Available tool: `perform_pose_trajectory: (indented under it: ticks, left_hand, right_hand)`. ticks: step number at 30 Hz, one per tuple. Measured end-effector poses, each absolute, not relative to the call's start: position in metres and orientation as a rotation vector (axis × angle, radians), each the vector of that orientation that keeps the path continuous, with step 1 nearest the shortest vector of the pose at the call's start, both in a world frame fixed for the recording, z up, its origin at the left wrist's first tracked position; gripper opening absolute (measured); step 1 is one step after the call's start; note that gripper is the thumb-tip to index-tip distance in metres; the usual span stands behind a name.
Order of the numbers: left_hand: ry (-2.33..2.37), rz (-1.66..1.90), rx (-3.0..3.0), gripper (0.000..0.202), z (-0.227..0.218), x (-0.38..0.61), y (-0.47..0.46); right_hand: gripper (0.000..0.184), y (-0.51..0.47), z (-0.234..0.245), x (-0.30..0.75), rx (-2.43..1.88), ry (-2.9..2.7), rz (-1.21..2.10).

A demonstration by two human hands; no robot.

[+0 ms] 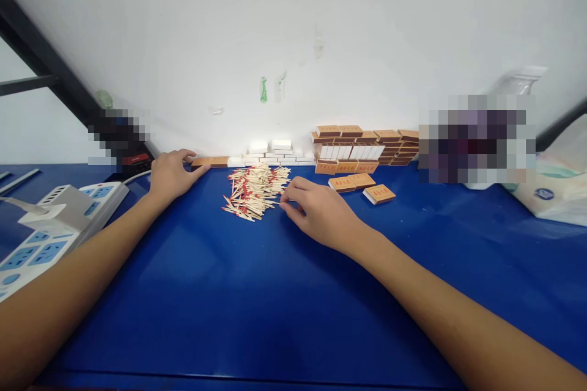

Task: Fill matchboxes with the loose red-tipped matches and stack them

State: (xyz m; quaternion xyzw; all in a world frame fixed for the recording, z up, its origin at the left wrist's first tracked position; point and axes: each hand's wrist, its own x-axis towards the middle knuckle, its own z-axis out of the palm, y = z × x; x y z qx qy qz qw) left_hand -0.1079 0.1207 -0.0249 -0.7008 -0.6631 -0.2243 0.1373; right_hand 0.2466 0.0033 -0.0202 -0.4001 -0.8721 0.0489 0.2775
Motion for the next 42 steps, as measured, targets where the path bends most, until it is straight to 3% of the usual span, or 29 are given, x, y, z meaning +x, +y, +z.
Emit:
perform_pose_trajectory:
  ticks: [13,19,29,35,42]
  left_hand:
    - [-1.772,-0.785,-2.001,0.041,-0.014,-0.096,0.103]
    - [-1.451,-0.646,-2.700,0.027,0.013,-0.063,0.061]
    - [-0.587,-0.450,-2.818,0.037,-0.005,-0.009,-0.026]
    - [-0.549,-0.409,-2.694,0.037,-0.003,-0.012,-0.020]
    - [-0.611,-0.396,-2.651,0.042,0.002,-0.018,-0.015]
  right_hand:
    - [0.020,0.020,-0.018,0.265,-1.290,-2.335,0.026]
    - [0.019,0.018,-0.023,0.261,-1.344,-2.334,0.019]
    - [0.020,0.046,0.003,0.331,-1.492,-2.371,-0.121]
    - [0.032,0.066,-0.005,0.384,-1.818,-2.308,-0.298]
    - [0.016,0.053,0.001,0.344,-1.606,-2.267,-0.318]
